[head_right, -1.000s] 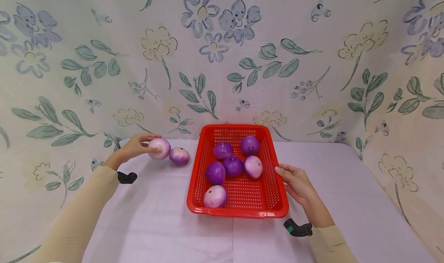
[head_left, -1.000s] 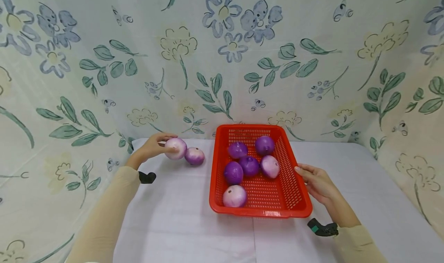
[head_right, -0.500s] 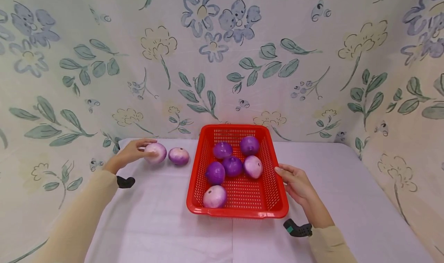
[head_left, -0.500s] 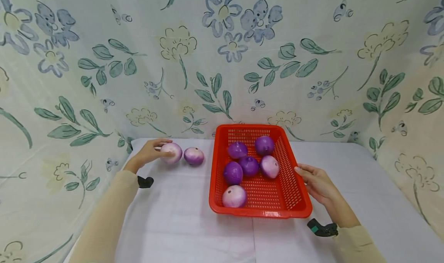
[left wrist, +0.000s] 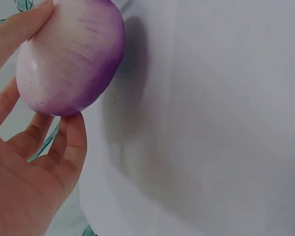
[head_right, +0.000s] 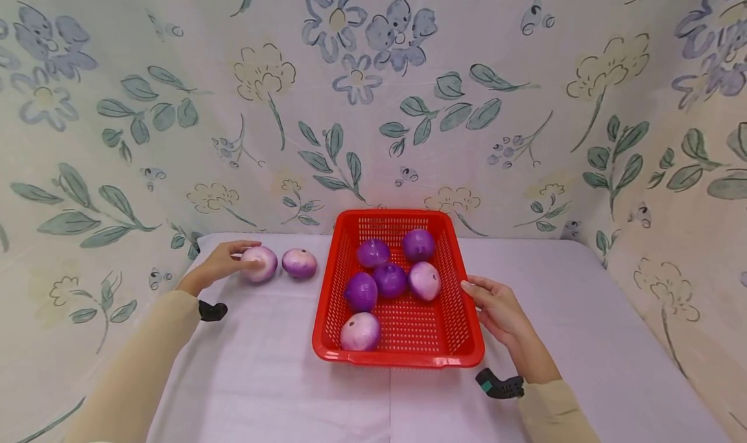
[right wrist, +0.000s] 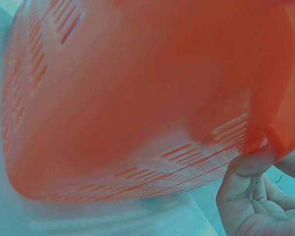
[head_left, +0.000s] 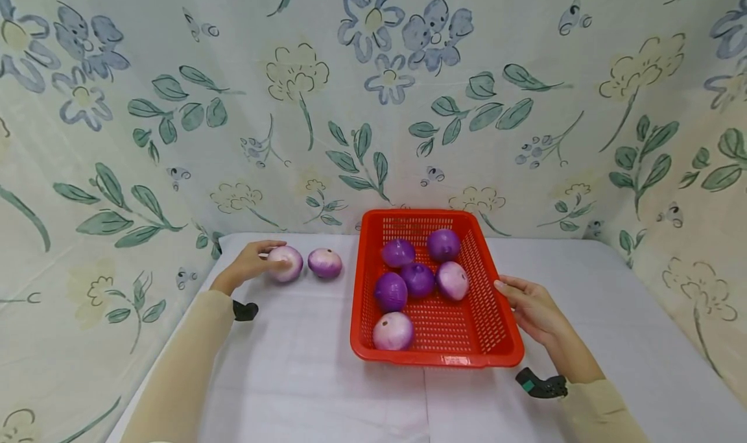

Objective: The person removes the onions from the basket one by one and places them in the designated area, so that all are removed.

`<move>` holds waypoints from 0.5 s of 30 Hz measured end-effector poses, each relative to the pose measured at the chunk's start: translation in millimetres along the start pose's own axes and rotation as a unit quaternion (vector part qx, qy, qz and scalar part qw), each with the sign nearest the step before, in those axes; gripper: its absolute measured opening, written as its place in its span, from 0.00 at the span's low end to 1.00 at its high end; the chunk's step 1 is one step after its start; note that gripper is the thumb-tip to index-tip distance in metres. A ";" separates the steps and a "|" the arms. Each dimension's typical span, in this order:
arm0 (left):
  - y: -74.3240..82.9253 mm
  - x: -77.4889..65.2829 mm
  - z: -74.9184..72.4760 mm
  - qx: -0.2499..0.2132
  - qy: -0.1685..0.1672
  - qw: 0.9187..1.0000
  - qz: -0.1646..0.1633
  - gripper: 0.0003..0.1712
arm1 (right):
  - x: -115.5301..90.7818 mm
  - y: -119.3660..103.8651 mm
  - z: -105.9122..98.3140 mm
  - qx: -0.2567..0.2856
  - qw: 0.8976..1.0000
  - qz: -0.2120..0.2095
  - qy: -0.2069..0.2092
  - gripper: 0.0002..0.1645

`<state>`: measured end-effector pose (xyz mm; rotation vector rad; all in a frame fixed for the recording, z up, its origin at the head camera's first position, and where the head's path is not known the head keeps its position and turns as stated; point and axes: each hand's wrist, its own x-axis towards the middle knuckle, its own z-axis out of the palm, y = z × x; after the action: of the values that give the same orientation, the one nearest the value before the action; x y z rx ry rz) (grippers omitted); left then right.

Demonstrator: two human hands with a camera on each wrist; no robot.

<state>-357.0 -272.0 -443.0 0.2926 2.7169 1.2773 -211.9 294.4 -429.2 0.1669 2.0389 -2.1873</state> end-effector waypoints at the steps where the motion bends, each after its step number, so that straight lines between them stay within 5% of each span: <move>1: -0.7 0.1 0.3 0.001 0.000 1.000 -0.001 0.39 | 0.0 0.0 0.0 0.000 1.000 0.000 -0.001 0.40; 15: -6.4 1.9 2.3 -0.004 -0.007 1.000 -0.016 0.40 | 0.5 -0.8 0.1 0.002 1.000 0.010 0.000 0.42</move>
<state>-359.2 -273.9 -449.5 0.2559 2.6937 1.2726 -212.6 294.3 -428.5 0.1869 2.0244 -2.1811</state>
